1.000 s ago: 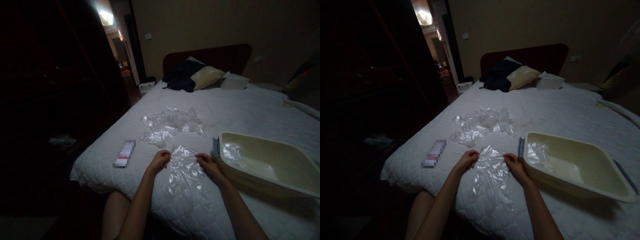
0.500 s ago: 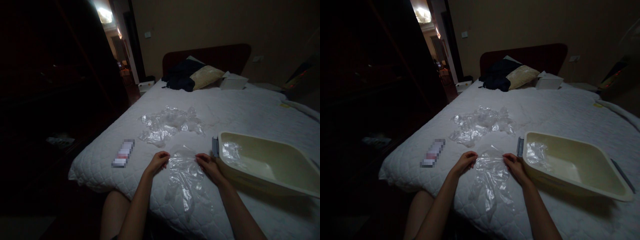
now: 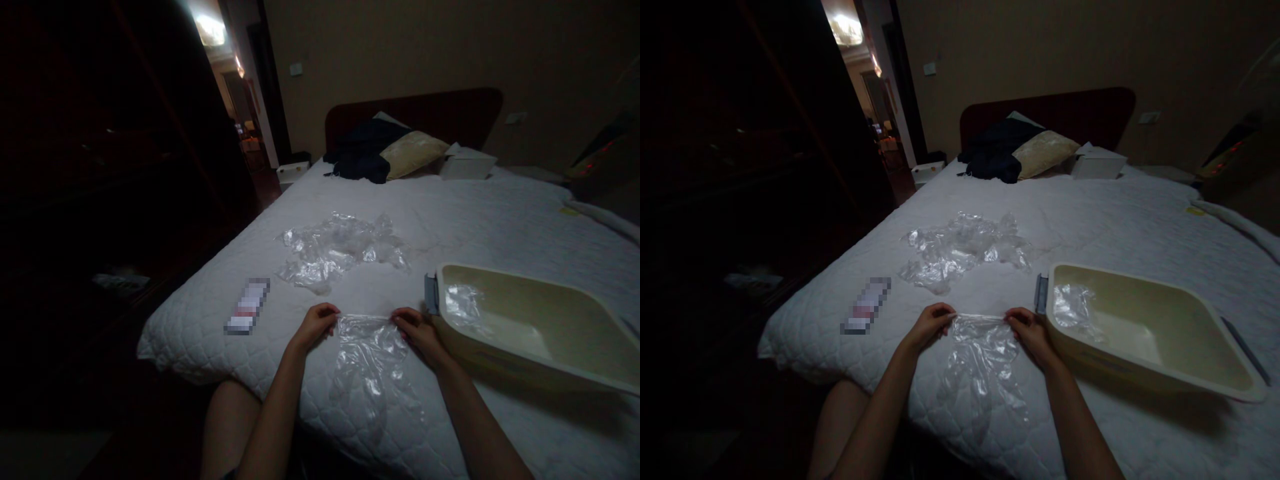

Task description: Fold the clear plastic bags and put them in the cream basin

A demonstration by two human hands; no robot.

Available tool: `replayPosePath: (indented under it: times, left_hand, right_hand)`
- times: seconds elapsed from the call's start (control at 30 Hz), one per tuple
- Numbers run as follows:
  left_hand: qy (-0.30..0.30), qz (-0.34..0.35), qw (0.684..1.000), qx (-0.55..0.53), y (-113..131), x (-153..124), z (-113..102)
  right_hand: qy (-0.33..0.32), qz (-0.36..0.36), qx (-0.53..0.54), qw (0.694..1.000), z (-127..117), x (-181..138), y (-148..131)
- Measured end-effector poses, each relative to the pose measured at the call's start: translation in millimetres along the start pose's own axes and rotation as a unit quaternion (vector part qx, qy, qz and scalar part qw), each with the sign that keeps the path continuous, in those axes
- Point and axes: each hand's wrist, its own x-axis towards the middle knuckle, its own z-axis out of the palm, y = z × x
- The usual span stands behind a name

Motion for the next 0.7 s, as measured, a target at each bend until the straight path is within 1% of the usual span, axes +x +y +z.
replayPosePath:
  times: [0.2,0.43,0.6,0.7]
  left_hand:
    - [0.015,-0.001,1.000,0.014,-1.9,0.9,-0.5]
    - [0.003,-0.003,1.000,0.020,3.7,-2.4,-0.5]
    - [0.016,-0.012,0.999,0.033,2.4,-2.1,0.7]
    - [0.032,0.001,0.999,0.016,1.0,-1.2,1.5]
  right_hand:
    - [-0.003,-0.014,-0.007,1.000,-1.2,1.6,3.2]
    - [-0.004,-0.014,-0.019,1.000,-2.2,1.7,3.1]
    - [0.002,-0.027,-0.016,1.000,-0.7,1.8,2.1]
    - [-0.002,-0.008,-0.031,0.999,-1.2,1.3,1.6]
